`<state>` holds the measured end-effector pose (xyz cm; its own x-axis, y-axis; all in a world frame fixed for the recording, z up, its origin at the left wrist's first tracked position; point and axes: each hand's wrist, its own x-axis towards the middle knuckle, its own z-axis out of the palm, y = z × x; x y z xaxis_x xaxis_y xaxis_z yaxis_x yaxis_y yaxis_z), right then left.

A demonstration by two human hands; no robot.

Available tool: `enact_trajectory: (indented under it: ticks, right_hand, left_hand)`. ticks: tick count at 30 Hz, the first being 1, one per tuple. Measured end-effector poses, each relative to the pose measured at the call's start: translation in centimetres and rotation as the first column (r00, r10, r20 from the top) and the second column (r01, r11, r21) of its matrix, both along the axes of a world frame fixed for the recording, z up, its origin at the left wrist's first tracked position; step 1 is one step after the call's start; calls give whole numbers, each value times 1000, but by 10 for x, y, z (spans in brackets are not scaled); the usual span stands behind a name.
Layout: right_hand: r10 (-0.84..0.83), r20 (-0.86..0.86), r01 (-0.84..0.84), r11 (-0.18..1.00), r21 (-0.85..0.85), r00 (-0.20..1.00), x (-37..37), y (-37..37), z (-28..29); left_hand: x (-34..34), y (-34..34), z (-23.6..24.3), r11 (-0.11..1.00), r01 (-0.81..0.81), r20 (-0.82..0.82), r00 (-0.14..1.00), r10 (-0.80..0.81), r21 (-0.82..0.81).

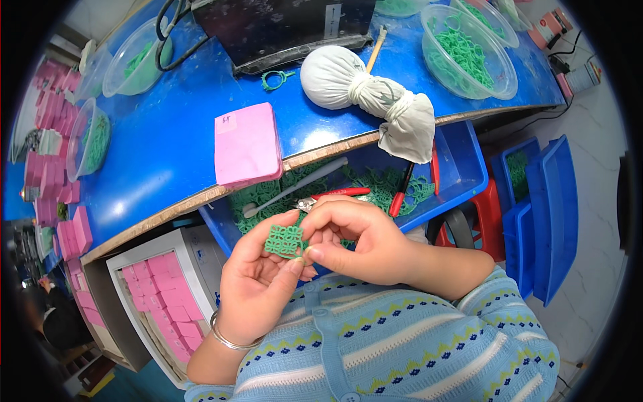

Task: Using a wax injection machine to cast green wax patterns into silicone molds and removing them.

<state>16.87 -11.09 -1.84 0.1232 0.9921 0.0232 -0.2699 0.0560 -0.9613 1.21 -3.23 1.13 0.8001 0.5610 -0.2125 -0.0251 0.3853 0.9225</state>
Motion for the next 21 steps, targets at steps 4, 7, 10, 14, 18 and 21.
enact_trajectory:
  ticks: [4,7,10,14,18,21]
  right_hand:
    - [-16,108,3,992,123,994,-1,3,2]
    - [-23,125,4,989,148,992,-2,3,3]
    - [-30,137,7,986,168,990,-1,2,4]
    - [-21,118,2,987,161,993,-2,2,2]
    - [-4,84,-8,990,137,996,-2,0,3]
    - [2,71,-11,991,131,997,-1,2,1]
  left_hand:
    - [1,-1,-1,1000,-1,47,999,1,11]
    - [-1,-1,-2,999,31,78,996,-33,38]
    - [-1,-3,-4,999,22,99,995,-24,27]
    - [-2,-3,-6,999,25,105,994,-29,37]
    - [-2,-4,-4,998,31,98,995,-36,50]
    - [-1,-1,-6,999,27,87,996,-30,37]
